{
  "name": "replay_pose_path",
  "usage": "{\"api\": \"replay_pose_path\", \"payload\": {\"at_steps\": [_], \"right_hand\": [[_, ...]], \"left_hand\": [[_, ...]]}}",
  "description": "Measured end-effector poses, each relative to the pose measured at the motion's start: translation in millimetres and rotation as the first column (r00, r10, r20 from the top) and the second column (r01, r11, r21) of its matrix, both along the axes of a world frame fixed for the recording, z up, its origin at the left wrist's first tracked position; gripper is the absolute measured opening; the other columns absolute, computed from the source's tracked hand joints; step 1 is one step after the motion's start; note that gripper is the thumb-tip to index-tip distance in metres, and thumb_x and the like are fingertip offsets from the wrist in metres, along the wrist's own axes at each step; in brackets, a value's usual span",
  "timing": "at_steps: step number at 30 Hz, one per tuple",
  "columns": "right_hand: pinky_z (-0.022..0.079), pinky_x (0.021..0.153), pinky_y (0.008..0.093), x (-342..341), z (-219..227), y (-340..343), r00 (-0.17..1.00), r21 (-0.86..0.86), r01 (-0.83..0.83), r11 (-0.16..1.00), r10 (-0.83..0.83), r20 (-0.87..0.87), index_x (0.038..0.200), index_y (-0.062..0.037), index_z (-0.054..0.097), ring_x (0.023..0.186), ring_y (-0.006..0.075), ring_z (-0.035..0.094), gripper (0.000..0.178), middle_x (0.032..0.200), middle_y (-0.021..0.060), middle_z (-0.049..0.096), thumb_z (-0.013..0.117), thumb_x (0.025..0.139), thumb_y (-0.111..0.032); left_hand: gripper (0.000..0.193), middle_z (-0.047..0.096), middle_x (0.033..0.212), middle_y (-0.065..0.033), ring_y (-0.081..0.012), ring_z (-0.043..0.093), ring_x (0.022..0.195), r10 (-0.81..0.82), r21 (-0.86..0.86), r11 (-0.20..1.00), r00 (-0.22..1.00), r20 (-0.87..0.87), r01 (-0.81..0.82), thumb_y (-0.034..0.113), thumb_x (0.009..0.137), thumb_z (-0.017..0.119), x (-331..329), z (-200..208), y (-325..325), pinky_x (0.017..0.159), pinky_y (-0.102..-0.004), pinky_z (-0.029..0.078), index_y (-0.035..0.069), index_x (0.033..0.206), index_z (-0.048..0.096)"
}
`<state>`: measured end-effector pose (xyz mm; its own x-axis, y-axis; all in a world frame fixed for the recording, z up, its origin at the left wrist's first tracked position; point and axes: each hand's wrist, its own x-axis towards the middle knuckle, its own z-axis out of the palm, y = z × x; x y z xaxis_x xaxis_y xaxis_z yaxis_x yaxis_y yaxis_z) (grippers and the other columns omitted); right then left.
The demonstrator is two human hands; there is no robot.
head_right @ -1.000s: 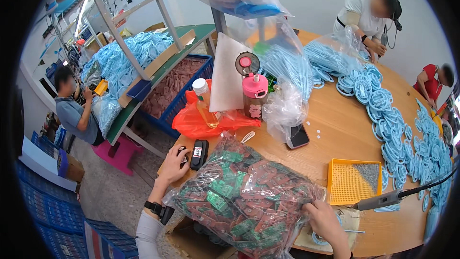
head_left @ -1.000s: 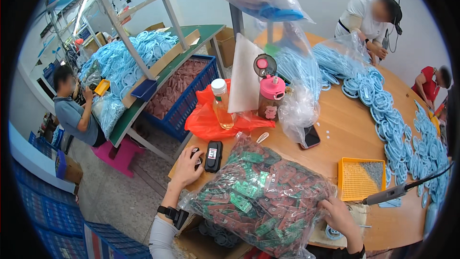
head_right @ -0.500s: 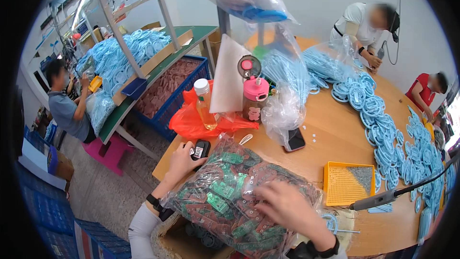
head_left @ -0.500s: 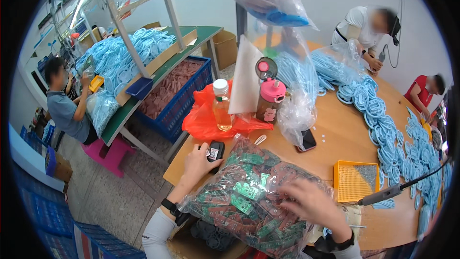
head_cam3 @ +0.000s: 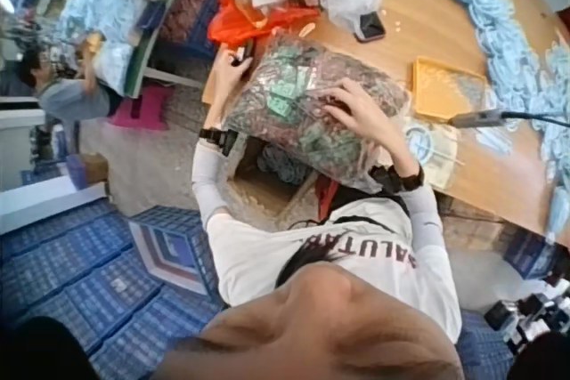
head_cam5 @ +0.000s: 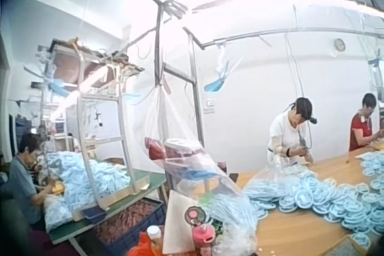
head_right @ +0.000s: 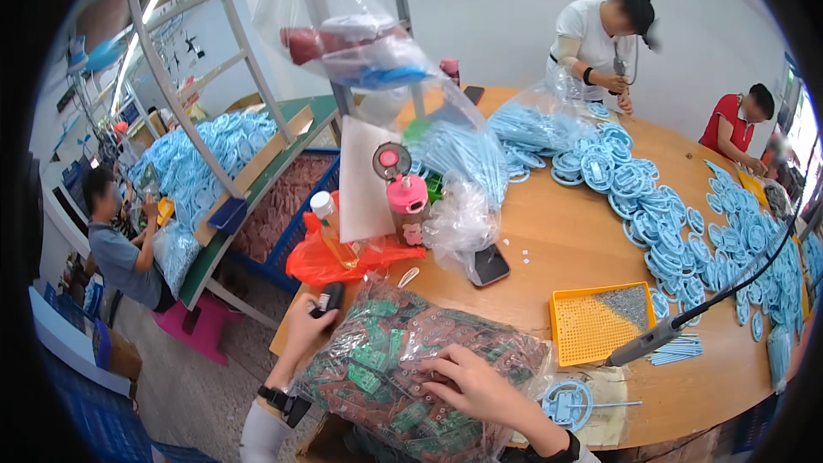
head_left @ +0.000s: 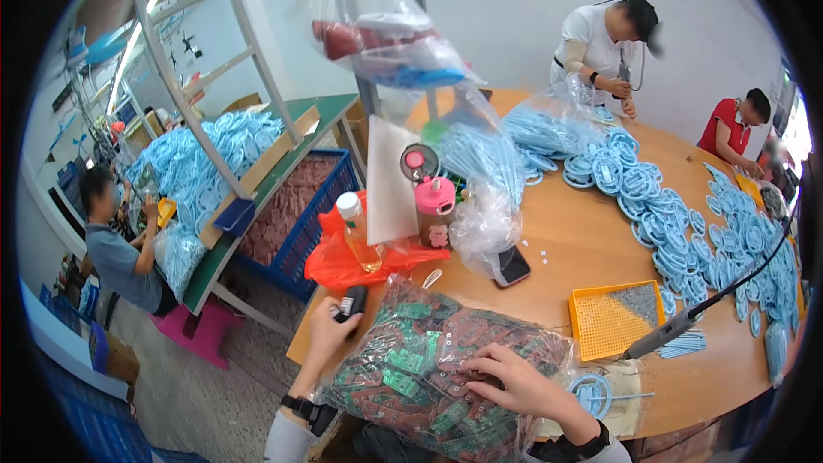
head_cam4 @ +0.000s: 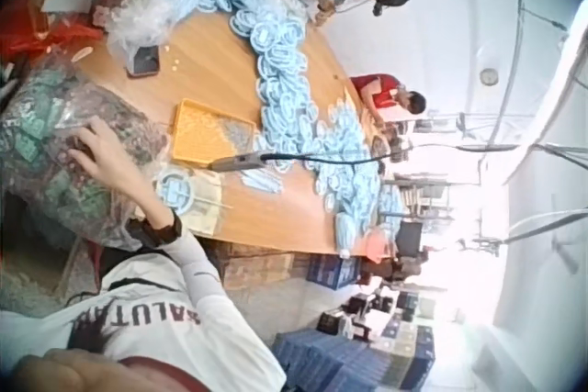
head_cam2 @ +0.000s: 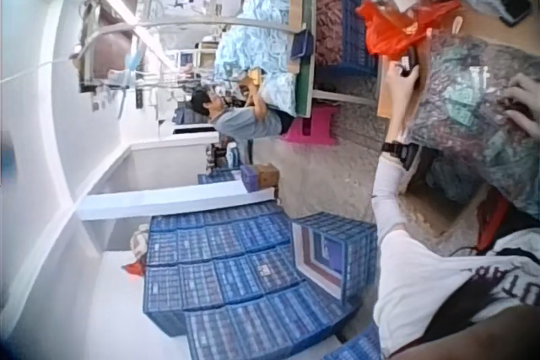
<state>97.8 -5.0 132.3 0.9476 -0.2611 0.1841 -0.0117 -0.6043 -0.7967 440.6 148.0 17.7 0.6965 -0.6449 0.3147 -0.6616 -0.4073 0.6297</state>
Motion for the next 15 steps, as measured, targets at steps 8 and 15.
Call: {"api": "replay_pose_path", "payload": {"at_steps": [8,15], "right_hand": [[0.048,0.090,0.0354,26.9,25.4,12.1,0.995,0.508,0.019,0.861,-0.067,0.075,0.137,-0.0054,0.036,0.113,0.0228,0.053,0.057,0.124,0.0128,0.051,0.065,0.089,-0.018],[0.046,0.084,0.0264,45.2,23.3,11.0,0.944,0.833,-0.021,0.552,-0.263,0.198,0.135,-0.0022,0.035,0.101,0.0111,0.051,0.066,0.111,0.0070,0.051,0.071,0.084,-0.026]], "left_hand": [[0.029,0.063,0.108,-0.0110,-0.0232,0.065,0.093,-0.641,-0.685,0.669,0.243,-0.728,-0.290,0.025,0.087,0.065,-68.5,147.3,-1.8,0.082,-0.0350,0.055,0.005,0.106,0.056],[0.023,0.062,0.090,-0.0108,-0.0194,0.059,0.082,-0.460,-0.397,0.841,0.871,-0.170,0.367,0.008,0.079,0.073,-189.8,142.8,-60.2,0.075,-0.0298,0.046,0.002,0.088,0.053]]}}
